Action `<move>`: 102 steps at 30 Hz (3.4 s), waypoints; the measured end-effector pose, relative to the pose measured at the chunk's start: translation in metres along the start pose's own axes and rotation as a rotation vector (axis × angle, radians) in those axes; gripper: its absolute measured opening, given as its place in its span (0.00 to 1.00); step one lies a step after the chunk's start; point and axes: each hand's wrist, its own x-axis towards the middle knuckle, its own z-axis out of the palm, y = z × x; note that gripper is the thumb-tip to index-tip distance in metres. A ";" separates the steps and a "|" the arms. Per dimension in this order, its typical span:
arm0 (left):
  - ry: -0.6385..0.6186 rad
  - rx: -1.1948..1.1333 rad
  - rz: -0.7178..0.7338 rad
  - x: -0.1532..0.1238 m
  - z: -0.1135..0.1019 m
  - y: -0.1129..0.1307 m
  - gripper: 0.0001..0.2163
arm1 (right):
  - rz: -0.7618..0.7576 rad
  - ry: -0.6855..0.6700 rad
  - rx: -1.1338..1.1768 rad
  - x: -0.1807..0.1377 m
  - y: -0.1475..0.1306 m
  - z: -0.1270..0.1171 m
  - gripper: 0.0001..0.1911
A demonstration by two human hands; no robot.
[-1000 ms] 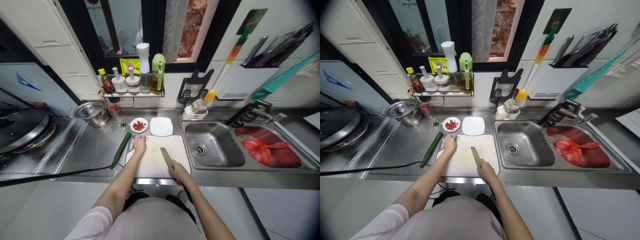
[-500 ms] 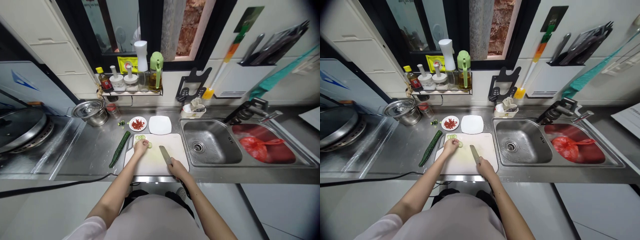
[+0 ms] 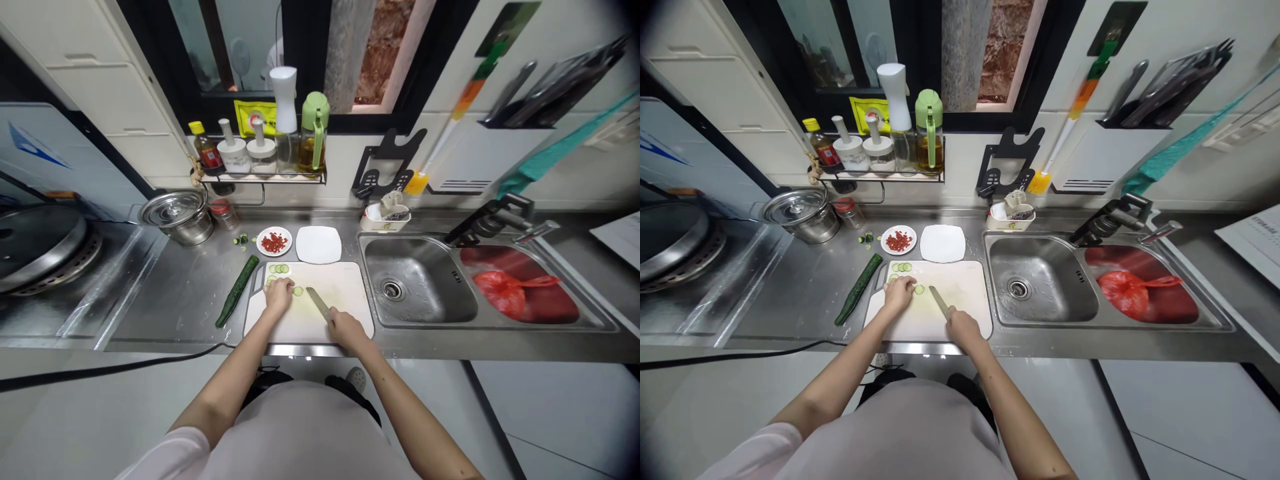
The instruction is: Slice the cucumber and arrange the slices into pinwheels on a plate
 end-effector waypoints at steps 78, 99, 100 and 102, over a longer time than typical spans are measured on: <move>-0.065 0.019 -0.069 0.012 0.002 0.001 0.09 | -0.145 -0.105 -0.178 0.020 -0.012 -0.021 0.17; -0.054 0.033 -0.067 0.008 -0.003 0.006 0.09 | -0.165 -0.089 -0.176 0.022 -0.018 -0.023 0.16; -0.053 0.036 -0.068 0.008 -0.002 0.006 0.09 | -0.170 -0.087 -0.177 0.022 -0.019 -0.023 0.16; -0.056 0.040 -0.072 0.009 -0.002 0.006 0.09 | -0.178 -0.080 -0.180 0.024 -0.021 -0.024 0.16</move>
